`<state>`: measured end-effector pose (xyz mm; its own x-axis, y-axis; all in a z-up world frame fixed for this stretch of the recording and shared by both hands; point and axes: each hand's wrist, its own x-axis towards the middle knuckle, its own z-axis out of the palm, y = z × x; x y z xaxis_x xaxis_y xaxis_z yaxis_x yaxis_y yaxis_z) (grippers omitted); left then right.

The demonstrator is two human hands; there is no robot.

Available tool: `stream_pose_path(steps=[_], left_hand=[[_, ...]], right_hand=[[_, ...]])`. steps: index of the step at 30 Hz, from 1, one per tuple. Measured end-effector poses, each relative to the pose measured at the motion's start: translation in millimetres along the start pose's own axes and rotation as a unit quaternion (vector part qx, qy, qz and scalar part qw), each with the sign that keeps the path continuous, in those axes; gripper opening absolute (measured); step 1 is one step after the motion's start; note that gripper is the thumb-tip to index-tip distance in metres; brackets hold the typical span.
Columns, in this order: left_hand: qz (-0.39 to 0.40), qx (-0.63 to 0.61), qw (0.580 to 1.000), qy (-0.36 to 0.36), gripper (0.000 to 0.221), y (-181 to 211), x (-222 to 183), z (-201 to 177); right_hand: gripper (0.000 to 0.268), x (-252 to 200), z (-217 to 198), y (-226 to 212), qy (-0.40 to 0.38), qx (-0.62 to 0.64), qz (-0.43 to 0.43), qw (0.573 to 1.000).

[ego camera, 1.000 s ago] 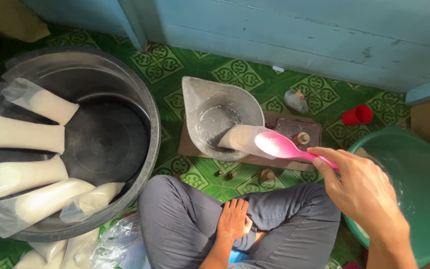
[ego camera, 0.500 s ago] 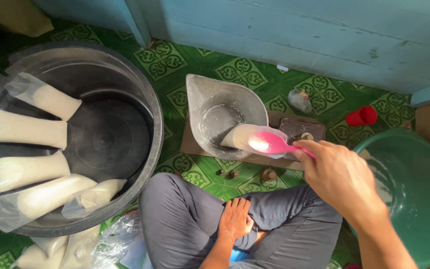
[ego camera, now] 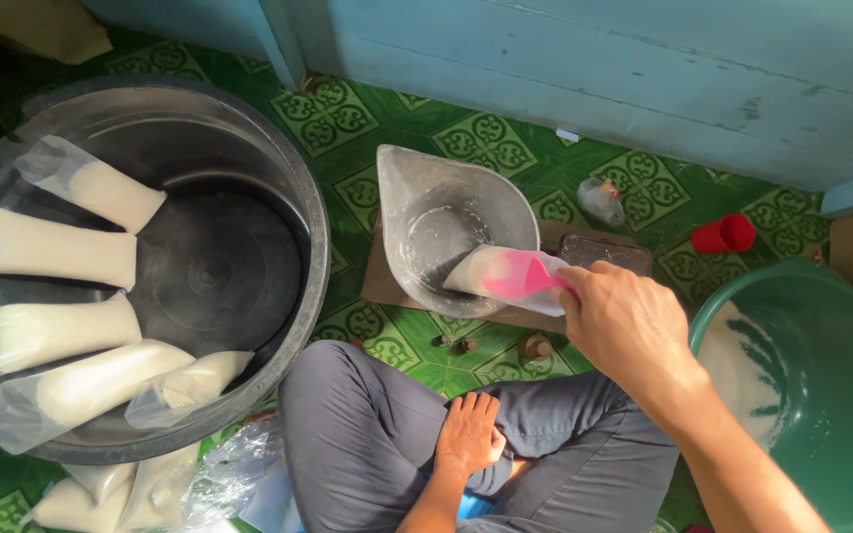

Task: Manual packaging of white powdered food into small plastic bags using a scoop and a funnel.

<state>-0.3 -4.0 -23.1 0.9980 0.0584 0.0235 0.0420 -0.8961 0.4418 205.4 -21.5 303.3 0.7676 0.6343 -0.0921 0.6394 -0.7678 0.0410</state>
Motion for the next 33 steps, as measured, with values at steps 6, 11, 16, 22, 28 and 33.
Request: stream_pose_path(steps=[6, 11, 16, 22, 28, 33], left_hand=[[-0.001, -0.006, 1.0, 0.0, 0.035, 0, 0, 2], [0.0, -0.007, 1.0, 0.01, 0.035, 0, 0, 0], [0.0, -0.007, 1.0, 0.012, 0.034, 0, 0, -1], [0.003, -0.001, 1.0, 0.009, 0.035, 1, 0, -3], [-0.002, -0.002, 1.0, 0.007, 0.032, 3, 2, -9], [-0.003, -0.004, 1.0, 0.003, 0.034, 3, 2, -7]], right_hand=[[0.014, 0, 3, 1, 0.022, -0.032, -0.005, 0.999], [0.014, -1, 1, 1, 0.01, -0.028, -0.002, 1.0], [0.017, -5, -7, 2, 0.015, -0.022, 0.012, 1.0], [0.022, -17, -31, 5, -0.017, 0.03, 0.074, 0.997], [0.027, -34, -58, 7, -0.056, 0.063, 0.167, 0.982], [0.03, -51, -73, 14, -0.095, 0.09, 0.238, 0.963]])
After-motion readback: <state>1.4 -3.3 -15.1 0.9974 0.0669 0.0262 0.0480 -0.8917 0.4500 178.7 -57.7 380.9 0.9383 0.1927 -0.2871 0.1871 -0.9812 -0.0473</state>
